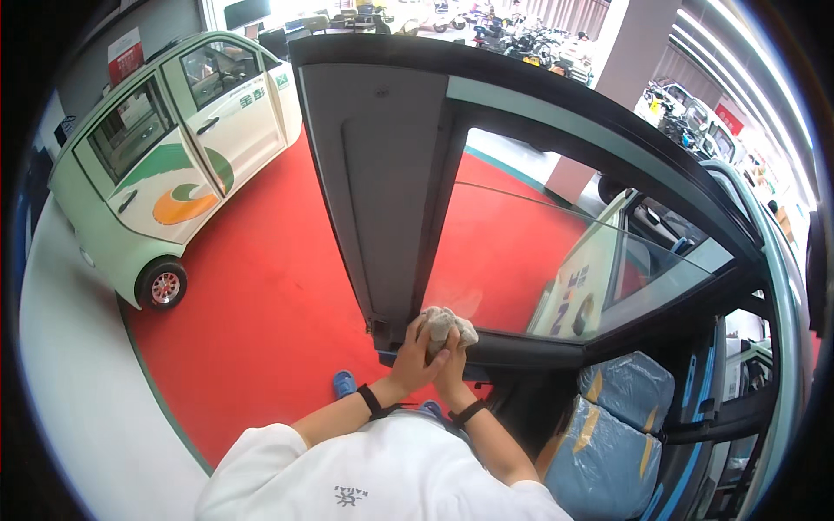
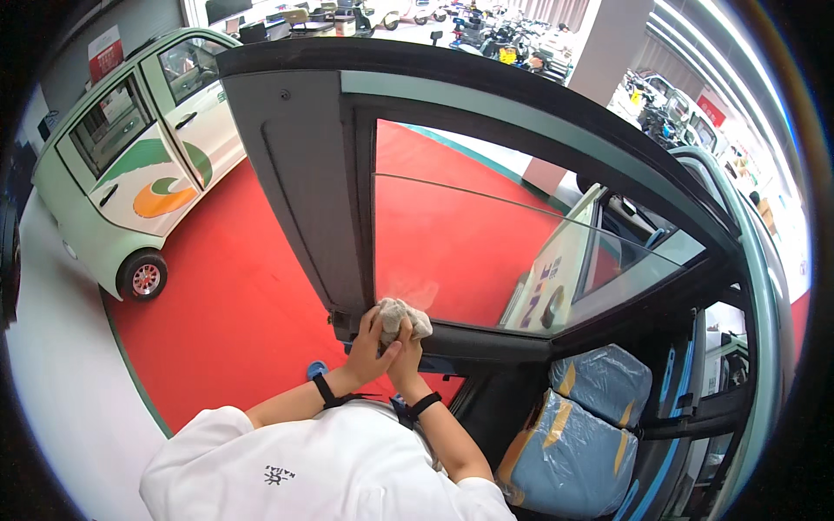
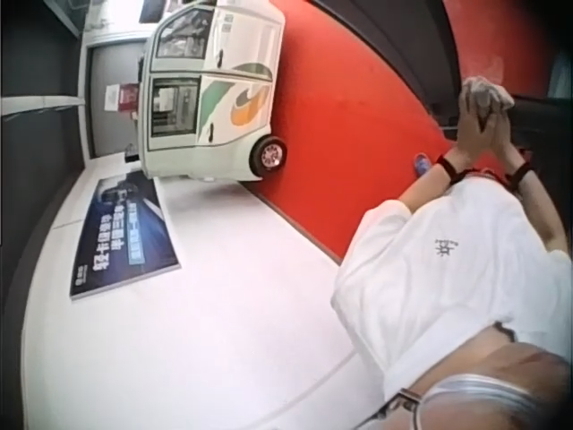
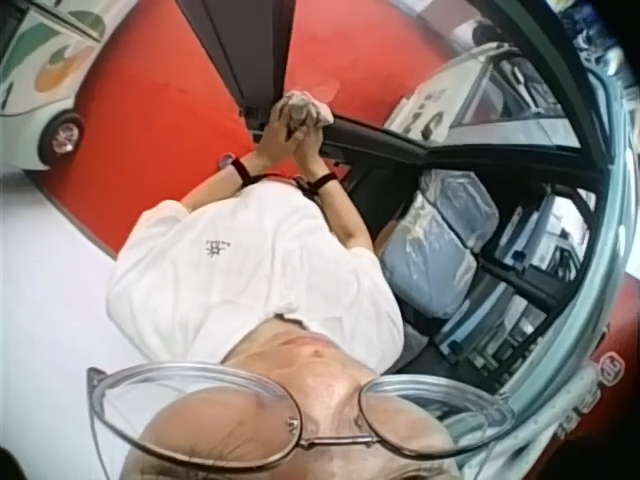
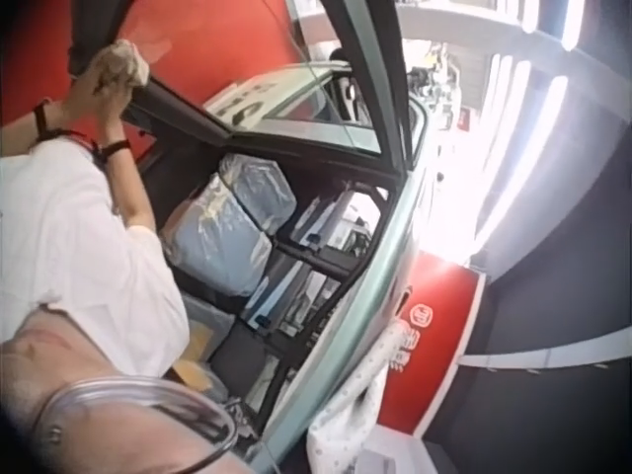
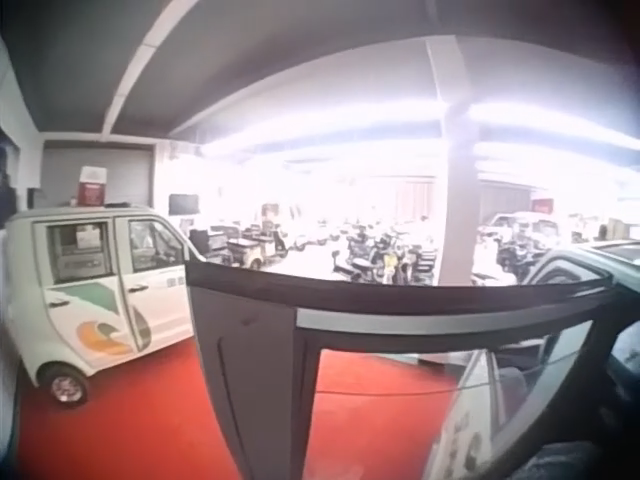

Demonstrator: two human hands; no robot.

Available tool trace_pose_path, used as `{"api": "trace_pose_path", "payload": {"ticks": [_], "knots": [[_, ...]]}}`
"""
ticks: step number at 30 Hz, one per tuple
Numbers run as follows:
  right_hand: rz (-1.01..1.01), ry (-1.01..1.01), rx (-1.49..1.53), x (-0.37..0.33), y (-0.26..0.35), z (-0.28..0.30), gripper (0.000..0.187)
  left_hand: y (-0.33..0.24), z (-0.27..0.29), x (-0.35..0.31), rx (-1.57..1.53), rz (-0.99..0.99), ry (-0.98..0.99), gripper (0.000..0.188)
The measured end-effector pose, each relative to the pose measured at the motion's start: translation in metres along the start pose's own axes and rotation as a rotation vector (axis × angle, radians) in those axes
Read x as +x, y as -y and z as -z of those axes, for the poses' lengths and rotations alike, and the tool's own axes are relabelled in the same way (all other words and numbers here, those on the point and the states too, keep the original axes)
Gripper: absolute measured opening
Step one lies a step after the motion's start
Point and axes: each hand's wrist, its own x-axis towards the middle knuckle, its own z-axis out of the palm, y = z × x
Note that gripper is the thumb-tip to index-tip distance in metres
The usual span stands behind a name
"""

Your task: Cleaning the window and door frame of a small electric vehicle with a cloth.

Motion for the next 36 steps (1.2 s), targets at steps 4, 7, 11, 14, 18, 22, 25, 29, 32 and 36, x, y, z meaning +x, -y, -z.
{"api": "trace_pose_path", "payload": {"ticks": [4, 7, 11, 14, 18, 22, 25, 29, 32, 36], "knots": [[0.104, -0.145, 0.374, 0.088, 0.082, 0.044, 0.071, -0.066, 0.019, 0.048, 0.075, -0.3, -0.197, 0.082], [0.068, -0.243, 0.679, 0.112, 0.066, 0.056, 0.067, -0.152, 0.041, 0.112, -0.027, -0.613, -0.313, 0.077], [-0.046, -0.195, 0.708, 0.149, -0.055, 0.141, 0.062, -0.232, 0.047, 0.154, -0.141, -0.839, -0.32, 0.069], [-0.115, -0.151, 0.733, 0.054, -0.074, 0.098, 0.059, -0.211, 0.031, 0.142, -0.016, -0.852, -0.375, 0.067], [-0.199, -0.137, 0.757, 0.034, -0.081, 0.016, 0.055, -0.097, -0.011, 0.093, 0.119, -0.638, -0.274, 0.058], [-0.259, -0.129, 0.821, -0.01, -0.078, -0.032, 0.053, 0.013, -0.033, 0.021, 0.083, -0.414, -0.125, 0.058], [-0.185, -0.18, 0.294, -0.005, -0.054, -0.023, 0.059, 0.031, -0.038, 0.024, 0.077, -0.365, -0.084, 0.058], [-0.169, -0.146, 1.125, 0.068, 0.027, 0.053, 0.081, -0.064, -0.022, 0.071, 0.081, -0.552, -0.19, 0.056], [0.066, -0.186, 1.049, 0.145, 0.118, 0.138, 0.083, -0.145, -0.001, 0.139, -0.031, -0.732, -0.313, 0.056], [-0.001, -0.508, 1.227, 0.193, 0.169, 0.182, 0.076, -0.237, 0.014, 0.182, -0.176, -0.804, -0.394, 0.053]]}}
